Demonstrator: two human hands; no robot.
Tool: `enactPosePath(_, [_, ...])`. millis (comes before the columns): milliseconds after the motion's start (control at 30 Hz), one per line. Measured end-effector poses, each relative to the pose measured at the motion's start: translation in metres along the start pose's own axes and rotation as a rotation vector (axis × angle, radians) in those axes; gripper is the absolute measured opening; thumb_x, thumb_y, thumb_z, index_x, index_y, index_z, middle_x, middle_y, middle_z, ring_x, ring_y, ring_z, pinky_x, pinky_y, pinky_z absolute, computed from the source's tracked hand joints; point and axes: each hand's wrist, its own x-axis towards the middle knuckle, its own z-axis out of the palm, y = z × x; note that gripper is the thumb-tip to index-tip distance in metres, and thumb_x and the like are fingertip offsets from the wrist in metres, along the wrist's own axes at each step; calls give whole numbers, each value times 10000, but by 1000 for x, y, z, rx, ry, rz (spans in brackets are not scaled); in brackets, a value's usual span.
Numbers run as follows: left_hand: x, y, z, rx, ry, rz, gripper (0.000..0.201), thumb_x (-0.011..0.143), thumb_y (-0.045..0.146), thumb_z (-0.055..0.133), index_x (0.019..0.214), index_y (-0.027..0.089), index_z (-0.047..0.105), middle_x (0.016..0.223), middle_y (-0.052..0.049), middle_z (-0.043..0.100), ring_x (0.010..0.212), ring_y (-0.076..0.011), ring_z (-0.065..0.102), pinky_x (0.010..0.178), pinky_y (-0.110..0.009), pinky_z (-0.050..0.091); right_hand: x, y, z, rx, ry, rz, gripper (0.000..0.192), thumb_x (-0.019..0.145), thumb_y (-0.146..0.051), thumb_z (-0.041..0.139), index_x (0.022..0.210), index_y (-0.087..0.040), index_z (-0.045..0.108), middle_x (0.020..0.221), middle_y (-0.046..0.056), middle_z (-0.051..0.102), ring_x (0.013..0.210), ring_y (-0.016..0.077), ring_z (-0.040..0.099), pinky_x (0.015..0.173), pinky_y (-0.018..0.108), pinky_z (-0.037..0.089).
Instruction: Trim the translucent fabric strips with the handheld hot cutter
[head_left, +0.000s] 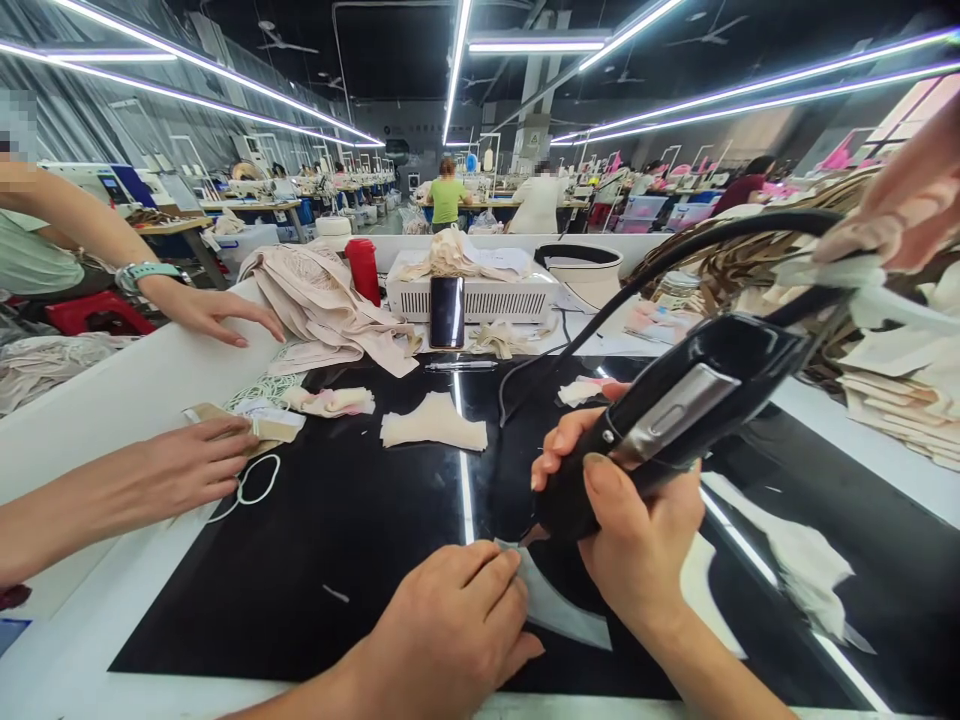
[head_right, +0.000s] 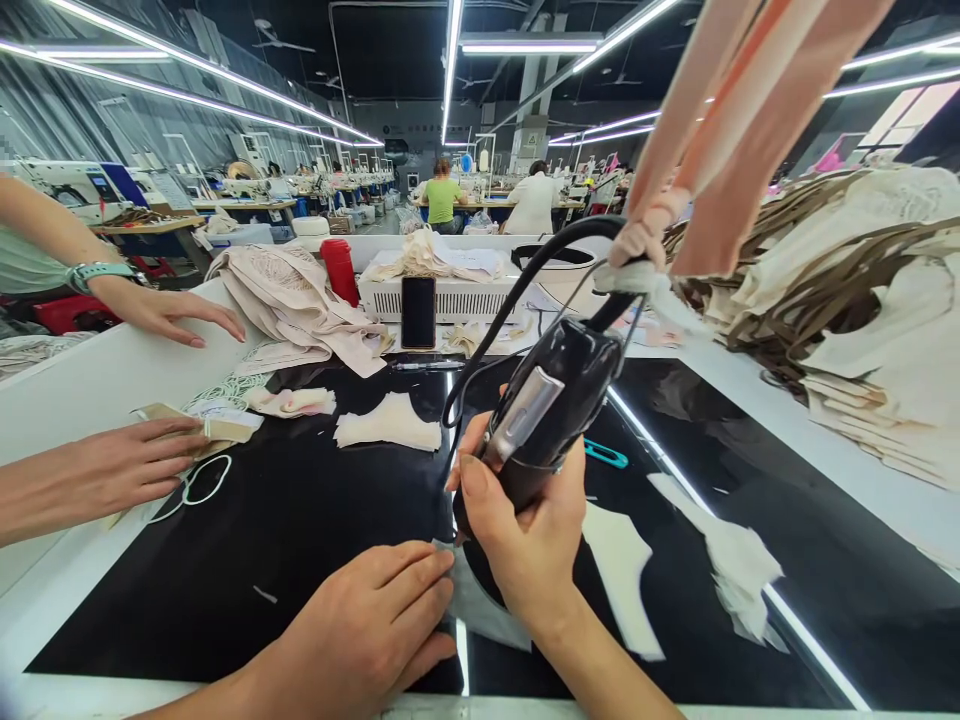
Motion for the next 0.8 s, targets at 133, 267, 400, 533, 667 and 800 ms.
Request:
enactPosePath(133, [0,0,0,16,-16,12,352,1156,390,523,1097,109,727,1131,-64,817,1064,-205,765,913,-322,653,-1,1,3,33,-23,2,400,929,-406,847,1217,-298,592,882,-46,694,618,143,662,532,297,580])
enactPosePath(267, [0,2,1,43,-8,14,353,1162,393,513,1099,123,731,1141,-59,817,1076,-191,761,928,-307,642,-3,3,4,18,-25,4,376,932,-390,834,1184,-289,575,883,-45,688,621,139,660,527,283,571])
enactPosePath(400, [-2,1,5,42,-25,28,321,1140,393,570,1107,114,726,1135,-70,813,1076,-196,759,935,-320,639,-3,3,5,-19,-14,-2,308,959,-384,798,1119,-281,555,869,-45,673,618,138,657,527,282,576])
enactPosePath(533, [-3,1,5,42,-47,32,305,1122,395,609,1128,109,715,1147,-68,805,1097,-200,752,945,-325,636,-2,4,7,-30,-17,0,296,958,-386,799,1083,-278,553,873,-40,677,625,140,658,537,286,582])
enactPosePath(667, [-3,1,5,44,-72,32,297,1100,397,651,1137,106,702,1149,-71,800,1087,-203,748,925,-327,638,-1,6,8,22,-18,8,342,934,-395,826,1122,-289,561,884,-44,672,622,138,652,536,285,579])
enactPosePath(800, [-3,2,7,57,-93,14,325,1099,422,645,1154,106,695,1174,-98,792,1096,-217,743,883,-335,641,-2,9,10,44,-44,2,314,940,-379,819,1094,-291,559,898,-43,674,629,138,654,546,289,584])
